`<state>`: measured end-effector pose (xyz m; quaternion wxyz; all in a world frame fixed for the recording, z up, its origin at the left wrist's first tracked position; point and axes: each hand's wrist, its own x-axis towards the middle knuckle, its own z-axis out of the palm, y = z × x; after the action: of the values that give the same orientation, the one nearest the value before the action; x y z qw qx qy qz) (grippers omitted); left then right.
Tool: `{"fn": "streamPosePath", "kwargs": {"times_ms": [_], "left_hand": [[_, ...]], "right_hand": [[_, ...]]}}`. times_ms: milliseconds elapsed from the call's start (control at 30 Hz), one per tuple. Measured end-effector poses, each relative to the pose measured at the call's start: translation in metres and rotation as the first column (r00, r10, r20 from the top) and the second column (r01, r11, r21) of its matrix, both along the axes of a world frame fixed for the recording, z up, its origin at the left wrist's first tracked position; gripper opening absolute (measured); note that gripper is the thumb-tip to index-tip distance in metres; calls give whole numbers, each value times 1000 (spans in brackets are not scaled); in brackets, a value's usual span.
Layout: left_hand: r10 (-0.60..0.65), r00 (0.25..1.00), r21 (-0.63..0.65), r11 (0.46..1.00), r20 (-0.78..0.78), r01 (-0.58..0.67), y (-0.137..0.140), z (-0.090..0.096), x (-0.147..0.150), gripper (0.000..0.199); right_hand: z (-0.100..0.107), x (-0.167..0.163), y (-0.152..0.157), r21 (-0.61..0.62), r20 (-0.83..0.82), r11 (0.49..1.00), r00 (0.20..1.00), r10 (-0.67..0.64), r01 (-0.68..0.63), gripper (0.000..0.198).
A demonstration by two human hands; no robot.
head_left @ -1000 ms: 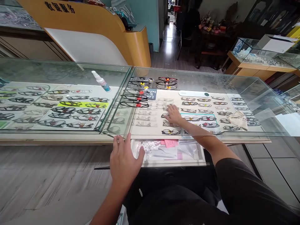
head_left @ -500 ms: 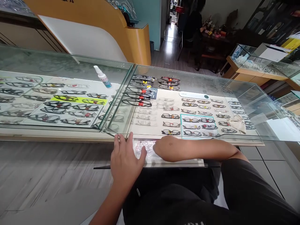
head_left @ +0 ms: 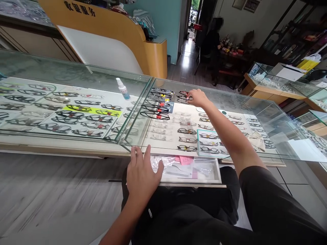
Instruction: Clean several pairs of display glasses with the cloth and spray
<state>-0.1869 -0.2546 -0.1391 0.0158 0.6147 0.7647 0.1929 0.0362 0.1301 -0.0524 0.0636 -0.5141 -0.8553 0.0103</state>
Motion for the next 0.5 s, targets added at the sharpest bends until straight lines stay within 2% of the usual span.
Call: {"fn": "streamPosePath", "kwargs": {"times_ms": [200, 400, 500], "left_hand": [[5, 1000, 17, 1000, 4, -5, -1, 0, 1, 74], [3, 1000, 1, 1000, -1, -3, 0, 0, 1, 74], [-3, 1000, -6, 1000, -13, 3, 1, 0, 1, 74]], "right_hand": [[-18, 4, 6, -11, -13, 1000, 1000, -2, 2, 48], [-16, 5, 4, -28, -2, 1000, 1000, -8, 7, 25], [-13, 2, 3, -51, 10, 999, 1000, 2, -2, 25]]}}
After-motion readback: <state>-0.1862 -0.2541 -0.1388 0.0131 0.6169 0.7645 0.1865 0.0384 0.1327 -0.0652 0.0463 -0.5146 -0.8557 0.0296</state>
